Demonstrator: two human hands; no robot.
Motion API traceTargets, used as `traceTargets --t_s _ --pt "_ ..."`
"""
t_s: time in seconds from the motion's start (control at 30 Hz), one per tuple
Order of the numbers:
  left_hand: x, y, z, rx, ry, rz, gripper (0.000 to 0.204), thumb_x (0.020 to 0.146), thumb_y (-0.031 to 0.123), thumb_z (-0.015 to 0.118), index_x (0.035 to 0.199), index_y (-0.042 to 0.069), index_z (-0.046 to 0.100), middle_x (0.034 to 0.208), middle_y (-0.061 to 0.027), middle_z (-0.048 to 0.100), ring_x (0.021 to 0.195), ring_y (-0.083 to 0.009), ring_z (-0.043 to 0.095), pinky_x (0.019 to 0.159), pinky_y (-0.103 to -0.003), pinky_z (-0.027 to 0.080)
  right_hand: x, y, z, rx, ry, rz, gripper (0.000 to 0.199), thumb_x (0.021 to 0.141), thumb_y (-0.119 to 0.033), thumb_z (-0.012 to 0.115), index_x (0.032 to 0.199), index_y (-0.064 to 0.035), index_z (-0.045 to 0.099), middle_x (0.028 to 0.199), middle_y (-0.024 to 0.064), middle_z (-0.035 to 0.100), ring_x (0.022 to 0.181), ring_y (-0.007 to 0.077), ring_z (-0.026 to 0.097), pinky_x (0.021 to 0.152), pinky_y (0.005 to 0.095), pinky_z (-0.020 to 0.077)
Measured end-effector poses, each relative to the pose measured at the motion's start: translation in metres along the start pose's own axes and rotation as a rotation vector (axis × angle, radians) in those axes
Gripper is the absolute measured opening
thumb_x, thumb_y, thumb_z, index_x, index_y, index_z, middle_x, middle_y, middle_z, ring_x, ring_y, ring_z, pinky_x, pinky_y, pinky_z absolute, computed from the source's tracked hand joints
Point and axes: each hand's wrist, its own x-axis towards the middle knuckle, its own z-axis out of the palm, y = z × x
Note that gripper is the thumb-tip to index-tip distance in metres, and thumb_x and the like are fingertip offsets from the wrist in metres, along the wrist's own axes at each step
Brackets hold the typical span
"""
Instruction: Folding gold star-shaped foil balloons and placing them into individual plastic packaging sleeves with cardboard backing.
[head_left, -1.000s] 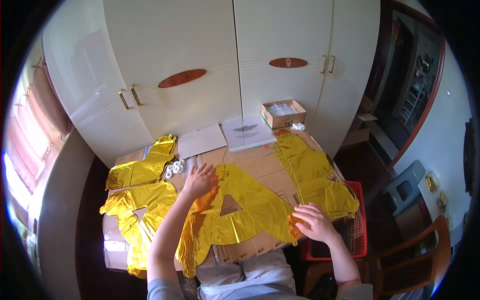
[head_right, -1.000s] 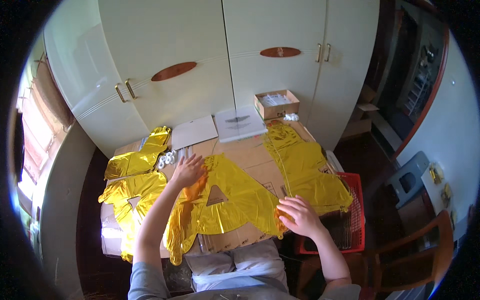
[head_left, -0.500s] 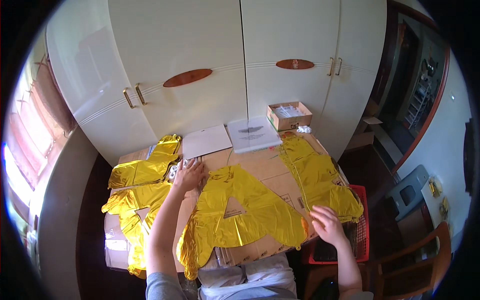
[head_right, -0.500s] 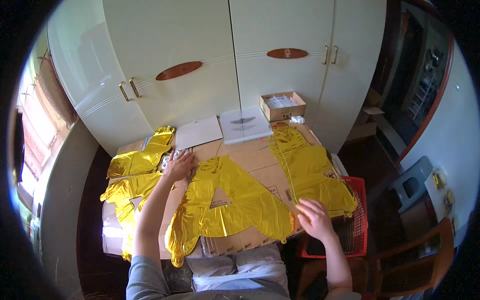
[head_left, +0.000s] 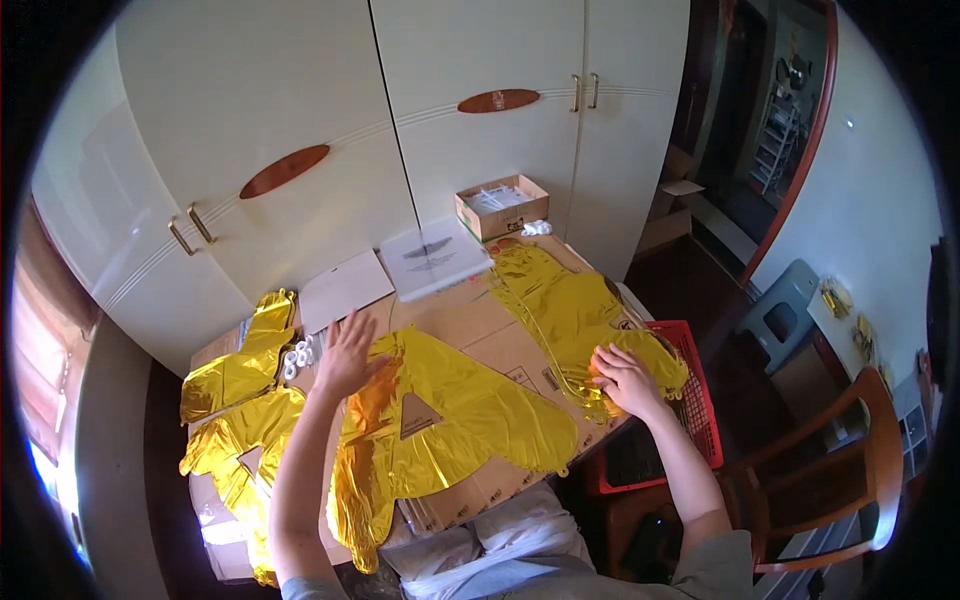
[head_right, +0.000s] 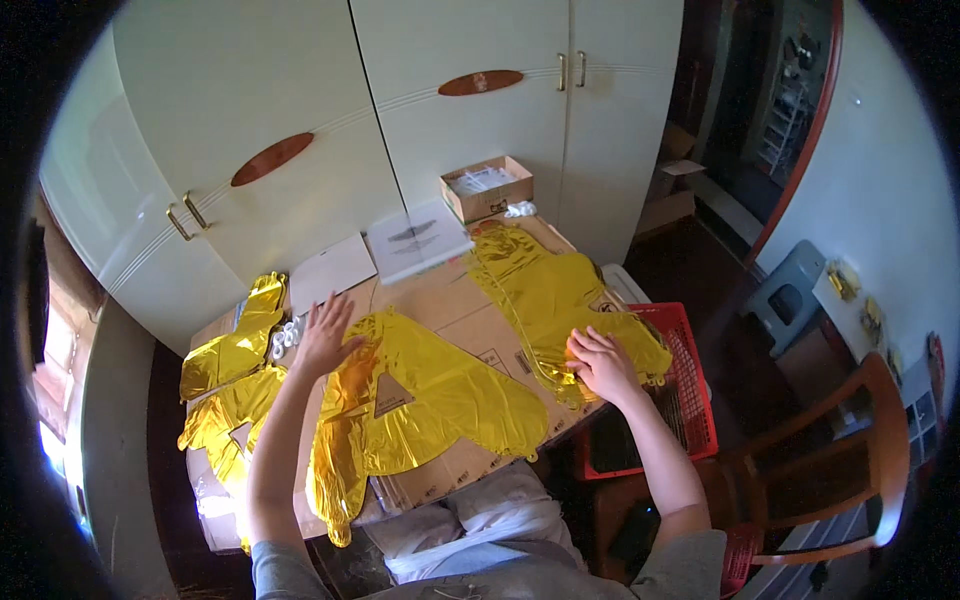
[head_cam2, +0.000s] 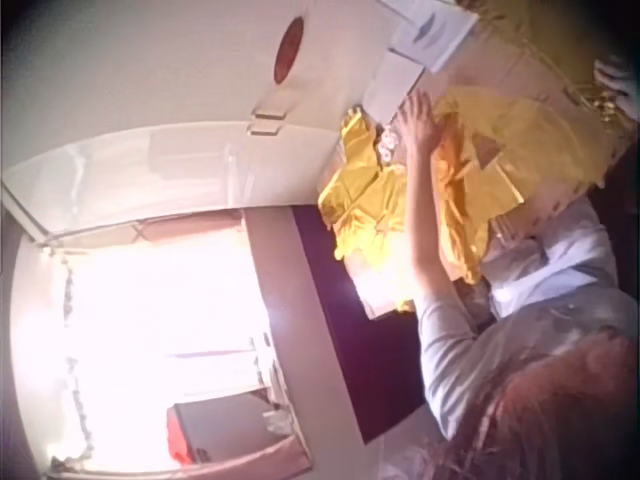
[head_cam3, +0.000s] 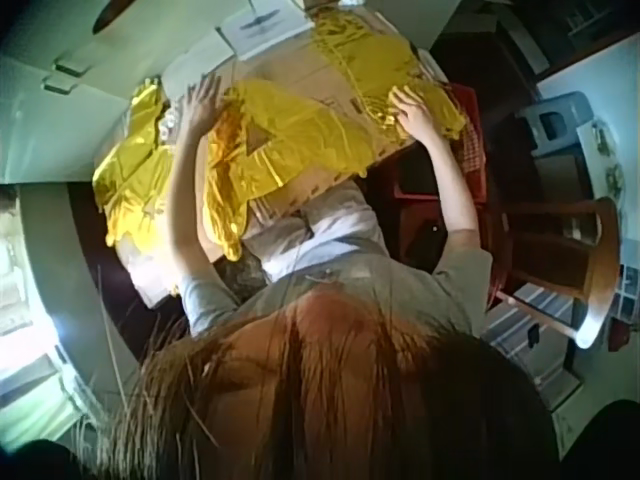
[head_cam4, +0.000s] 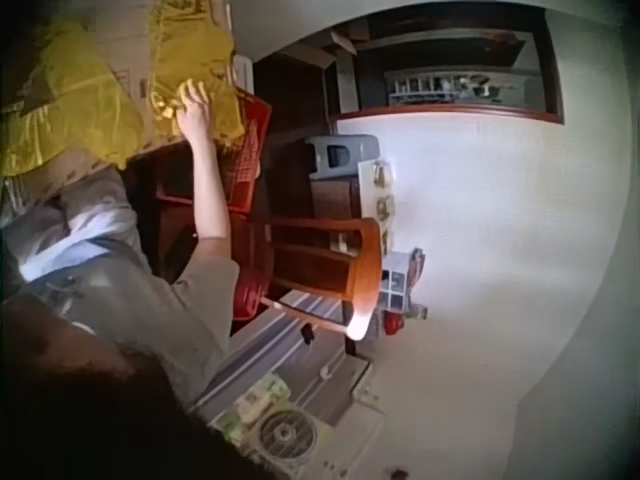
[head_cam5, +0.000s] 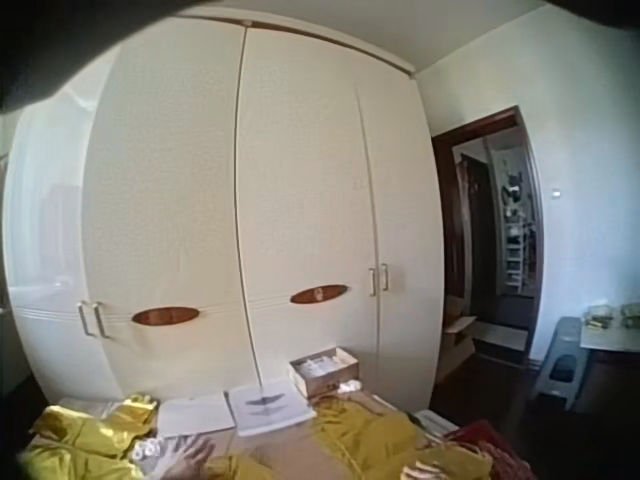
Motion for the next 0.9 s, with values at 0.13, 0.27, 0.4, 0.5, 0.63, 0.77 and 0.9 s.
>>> traceTargets --t_s 0.13,0.27,0.4,0.5,0.63,0.77,0.9 --pt "0.027 0.078 -0.020 -0.115 0.003 0.243 0.069 0.092 0.046 0.055 0.145 0.005 0.038 0.154 -0.0153 0.030 0.146 -0.0288 0.019 0.119 -0.050 0.010 0.002 0.006 0.009 0.022 0.136 -0.003 0.029 0.087 -0.021 0.065 0.113 -0.0091 0.069 0.126 0.0062 0.063 0.122 0.0280 0.055 0.101 0.0414 0.0439" --pt "0.047 0.151 -0.010 -0.391 0.106 0.551 0.044 0.089 0.028 0.060 0.125 0.003 0.058 0.130 -0.0172 0.057 0.124 -0.0320 0.051 0.108 -0.045 0.037 0.014 0.008 0.010 0.194 0.187 0.089 0.022 0.087 -0.022 0.066 0.099 -0.0056 0.074 0.108 0.0085 0.071 0.114 0.0277 0.061 0.095 0.0375 0.0489" --pt "0.066 0.212 0.003 -0.538 0.160 0.717 0.028 0.088 0.022 0.059 0.109 0.003 0.063 0.111 -0.0141 0.066 0.105 -0.0336 0.061 0.094 -0.041 0.046 0.023 0.007 0.002 0.364 0.127 0.285 0.025 0.089 -0.026 0.066 0.092 -0.0030 0.073 0.091 0.0104 0.071 0.092 0.0225 0.065 0.079 0.0331 0.0493" --pt "0.082 0.237 0.023 -0.586 0.160 0.675 0.025 0.088 0.021 0.058 0.106 0.004 0.064 0.107 -0.0130 0.066 0.101 -0.0326 0.062 0.092 -0.042 0.046 0.028 0.001 -0.011 0.542 0.091 0.440 0.026 0.092 -0.027 0.066 0.087 -0.0018 0.072 0.072 0.0047 0.066 0.066 0.0105 0.058 0.060 0.0283 0.0431" --pt "0.108 0.264 0.037 -0.566 0.094 0.624 0.024 0.090 0.023 0.055 0.105 0.005 0.061 0.108 -0.0118 0.062 0.100 -0.0315 0.059 0.092 -0.042 0.044 0.020 0.037 0.000 0.835 0.139 0.477 0.033 0.094 -0.029 0.064 0.073 -0.0033 0.064 0.060 -0.0031 0.047 0.057 0.0058 0.040 0.052 0.0271 0.0325" --pt "0.131 0.263 0.047 -0.310 0.171 0.453 0.054 0.085 0.050 0.059 0.117 0.006 0.054 0.124 -0.0160 0.055 0.122 -0.0349 0.047 0.102 -0.052 0.035 0.029 0.033 -0.008 0.972 0.112 0.484 0.036 0.096 -0.029 0.061 0.070 -0.0052 0.056 0.061 -0.0088 0.036 0.058 0.0032 0.032 0.051 0.0252 0.0274" --pt "0.140 0.256 0.032 -0.192 -0.069 0.280 0.096 0.072 0.083 0.048 0.145 0.022 0.038 0.150 -0.0211 0.032 0.142 -0.0454 0.018 0.110 -0.068 0.014 0.034 0.029 -0.022 0.910 0.166 0.490 0.032 0.096 -0.030 0.060 0.077 -0.0035 0.062 0.063 -0.0078 0.042 0.060 0.0042 0.037 0.054 0.0255 0.0323"
